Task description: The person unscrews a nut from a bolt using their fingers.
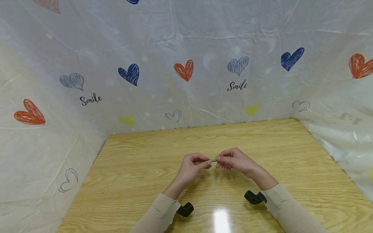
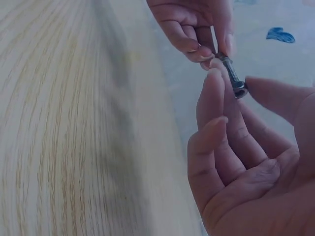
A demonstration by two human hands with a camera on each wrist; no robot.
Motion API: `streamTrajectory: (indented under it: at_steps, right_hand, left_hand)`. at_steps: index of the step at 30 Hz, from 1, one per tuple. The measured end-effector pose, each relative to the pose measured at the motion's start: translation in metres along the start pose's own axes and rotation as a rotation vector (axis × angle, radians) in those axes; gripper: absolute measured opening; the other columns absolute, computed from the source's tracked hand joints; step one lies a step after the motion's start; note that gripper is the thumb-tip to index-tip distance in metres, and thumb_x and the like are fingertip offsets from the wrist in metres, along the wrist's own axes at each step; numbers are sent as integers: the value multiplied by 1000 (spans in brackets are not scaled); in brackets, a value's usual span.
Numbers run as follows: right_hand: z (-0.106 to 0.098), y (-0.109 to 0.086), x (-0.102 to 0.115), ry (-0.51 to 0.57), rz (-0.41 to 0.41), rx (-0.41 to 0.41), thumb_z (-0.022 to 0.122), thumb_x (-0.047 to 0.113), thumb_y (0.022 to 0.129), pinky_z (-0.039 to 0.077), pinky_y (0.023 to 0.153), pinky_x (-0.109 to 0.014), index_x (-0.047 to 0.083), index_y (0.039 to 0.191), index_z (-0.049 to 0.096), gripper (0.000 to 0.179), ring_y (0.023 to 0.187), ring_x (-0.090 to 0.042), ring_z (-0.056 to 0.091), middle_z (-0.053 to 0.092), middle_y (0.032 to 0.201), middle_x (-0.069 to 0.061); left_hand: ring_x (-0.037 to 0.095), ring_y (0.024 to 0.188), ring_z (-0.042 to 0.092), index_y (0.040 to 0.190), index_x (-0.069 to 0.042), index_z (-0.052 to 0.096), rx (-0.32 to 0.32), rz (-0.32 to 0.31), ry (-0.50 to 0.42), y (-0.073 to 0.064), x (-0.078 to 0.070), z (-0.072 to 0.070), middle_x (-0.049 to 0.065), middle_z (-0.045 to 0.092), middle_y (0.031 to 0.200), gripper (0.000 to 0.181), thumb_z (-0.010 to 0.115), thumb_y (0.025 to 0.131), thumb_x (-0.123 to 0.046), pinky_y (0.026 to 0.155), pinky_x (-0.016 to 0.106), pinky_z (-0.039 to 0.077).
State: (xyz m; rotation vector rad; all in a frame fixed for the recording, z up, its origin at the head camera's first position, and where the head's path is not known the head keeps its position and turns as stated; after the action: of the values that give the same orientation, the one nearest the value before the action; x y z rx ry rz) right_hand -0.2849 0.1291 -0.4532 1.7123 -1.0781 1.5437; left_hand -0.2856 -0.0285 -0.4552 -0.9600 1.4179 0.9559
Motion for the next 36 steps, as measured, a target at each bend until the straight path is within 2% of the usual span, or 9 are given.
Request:
streamTrajectory:
  at_steps: [5, 9, 12, 15, 23, 31, 36]
  right_hand:
    - [-1, 0, -1, 35, 8, -3, 64, 21, 103, 54, 64, -30, -8, 127, 62, 37, 85, -32, 69, 71, 113, -26]
    - [0, 1, -2, 38, 22, -10, 64, 23, 104, 49, 59, -27, -9, 124, 65, 38, 77, -26, 68, 72, 105, -24]
    - [1, 2, -3, 39, 26, -9, 61, 22, 105, 46, 56, -25, -11, 121, 67, 37, 71, -20, 65, 74, 96, -16]
    - [2, 2, -3, 45, 22, -4, 61, 20, 106, 46, 57, -25, -11, 121, 66, 36, 70, -18, 65, 74, 94, -13]
    - [-1, 0, 3, 47, -26, 6, 61, 14, 104, 52, 61, -28, -6, 123, 65, 28, 77, -23, 64, 72, 111, -25]
    - [-4, 0, 0, 1, -29, -12, 68, 15, 100, 51, 62, -32, -5, 119, 66, 27, 77, -30, 64, 73, 98, -23]
    - [-8, 0, -4, -58, -17, -40, 69, 15, 99, 53, 64, -36, -8, 119, 65, 30, 82, -38, 66, 72, 103, -26]
  left_hand:
    - [33, 93, 74, 104, 6, 73, -2, -2, 3, 0, 0, 0, 13, 73, 99, 11, 71, 96, -2, 90, 52, 61]
    - [32, 93, 74, 104, 5, 73, 2, 2, 8, 0, 0, 0, 13, 73, 100, 11, 71, 96, -2, 91, 52, 61]
    - [28, 91, 75, 105, 6, 72, 4, 9, 14, 0, 0, 0, 14, 73, 101, 12, 71, 97, -3, 90, 51, 61]
    - [26, 91, 75, 105, 6, 72, 1, 7, 15, -1, 1, -1, 14, 72, 101, 12, 71, 97, -3, 90, 51, 61]
    - [22, 90, 75, 105, 5, 73, -14, -11, 6, 0, 0, -3, 13, 72, 100, 12, 72, 96, -2, 91, 52, 61]
    - [27, 92, 75, 106, 8, 72, -22, -12, 0, 0, 2, -4, 19, 71, 104, 15, 72, 95, -2, 91, 51, 61]
    - [27, 91, 75, 107, 9, 71, -16, -31, 6, 0, 5, -4, 20, 72, 103, 15, 71, 96, -1, 91, 51, 61]
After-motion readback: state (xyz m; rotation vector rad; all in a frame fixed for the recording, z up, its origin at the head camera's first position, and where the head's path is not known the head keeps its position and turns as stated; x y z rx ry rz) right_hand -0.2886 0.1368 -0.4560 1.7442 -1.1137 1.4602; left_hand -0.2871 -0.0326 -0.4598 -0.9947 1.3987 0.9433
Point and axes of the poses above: each hand's wrist, its own y-axis towards the middle knuckle, its own z-axis out of the palm, x = y × z, the point moved 9 cm from there along y, towards the middle knuckle
